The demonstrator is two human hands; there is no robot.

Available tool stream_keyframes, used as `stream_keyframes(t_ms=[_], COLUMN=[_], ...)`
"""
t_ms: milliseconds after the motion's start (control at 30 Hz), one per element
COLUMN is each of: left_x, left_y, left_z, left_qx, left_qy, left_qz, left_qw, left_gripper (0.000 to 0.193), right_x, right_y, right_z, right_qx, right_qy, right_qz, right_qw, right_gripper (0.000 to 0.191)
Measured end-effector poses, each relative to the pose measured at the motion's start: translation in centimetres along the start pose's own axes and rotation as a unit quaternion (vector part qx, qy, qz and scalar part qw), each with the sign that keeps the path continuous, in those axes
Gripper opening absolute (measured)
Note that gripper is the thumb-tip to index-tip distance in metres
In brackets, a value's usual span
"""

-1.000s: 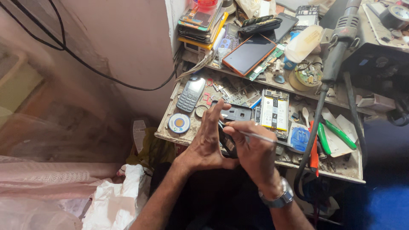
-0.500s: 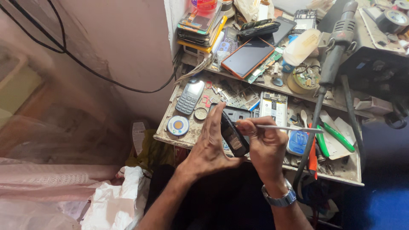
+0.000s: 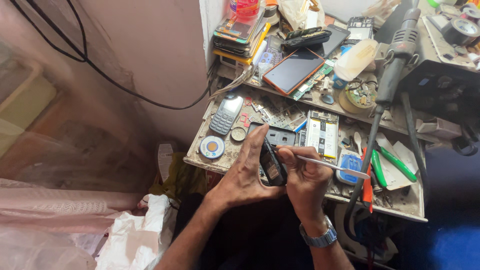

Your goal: The person disassembles a mobile phone on a workbench using a screwdriver and a thin tool to pry open the casing and remove internal components.

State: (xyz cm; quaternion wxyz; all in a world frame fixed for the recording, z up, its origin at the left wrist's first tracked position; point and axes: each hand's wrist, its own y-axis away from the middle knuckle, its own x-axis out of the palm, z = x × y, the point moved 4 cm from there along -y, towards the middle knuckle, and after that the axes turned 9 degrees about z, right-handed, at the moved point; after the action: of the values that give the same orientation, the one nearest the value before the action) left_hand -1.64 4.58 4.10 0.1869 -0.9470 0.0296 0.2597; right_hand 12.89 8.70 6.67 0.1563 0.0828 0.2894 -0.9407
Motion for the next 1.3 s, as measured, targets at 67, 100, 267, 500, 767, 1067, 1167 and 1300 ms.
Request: stream_keyframes(t_ms=[67, 100, 267, 500, 767, 1067, 1167, 1300], left_x=[-0.1, -0.2, -0.6, -0.6, -0.3, 0.0, 0.2, 0.0], left_y=[-0.1, 0.0, 0.2, 0.3, 0.8, 0.9, 0.7, 0.9], left_z=[0.0, 0.0, -0.1, 0.0, -0.2, -0.5, -0.5, -0.8], left_qx=[0.001, 0.007, 0.029, 0.057, 0.055, 0.055, 0.046, 0.061], left_qy=[0.006, 0.006, 0.013, 0.03, -0.024, -0.026, -0.026, -0.065], left_qz=[0.004, 0.003, -0.007, -0.008, -0.046, -0.056, -0.054, -0.077], left_qw=[1.0, 1.0, 0.999, 0.998, 0.997, 0.997, 0.997, 0.993], left_gripper=[0.132, 0.132, 0.135, 0.138, 0.139, 0.135, 0.134, 0.132], right_x=[-0.1, -0.1, -0.2, -0.1, -0.4, -0.1, 0.0, 0.9], right_y=[0.0, 0.1, 0.1, 0.4, 2.4, 1.7, 1.6, 1.4], right_z=[0.0, 0.0, 0.0, 1.1, 2.8, 1.5, 2.0, 2.9], right_qx=[-0.002, -0.002, 0.0, -0.006, -0.068, -0.005, -0.013, -0.121], right_qy=[0.02, 0.03, -0.013, 0.029, 0.098, 0.047, 0.142, 0.205], right_qz=[0.0, -0.001, 0.01, -0.011, -0.08, -0.042, -0.042, -0.017], right_qw=[1.0, 1.0, 1.0, 1.0, 0.99, 0.998, 0.989, 0.971], right_gripper=[0.011, 0.011, 0.011, 0.009, 0.012, 0.009, 0.011, 0.014])
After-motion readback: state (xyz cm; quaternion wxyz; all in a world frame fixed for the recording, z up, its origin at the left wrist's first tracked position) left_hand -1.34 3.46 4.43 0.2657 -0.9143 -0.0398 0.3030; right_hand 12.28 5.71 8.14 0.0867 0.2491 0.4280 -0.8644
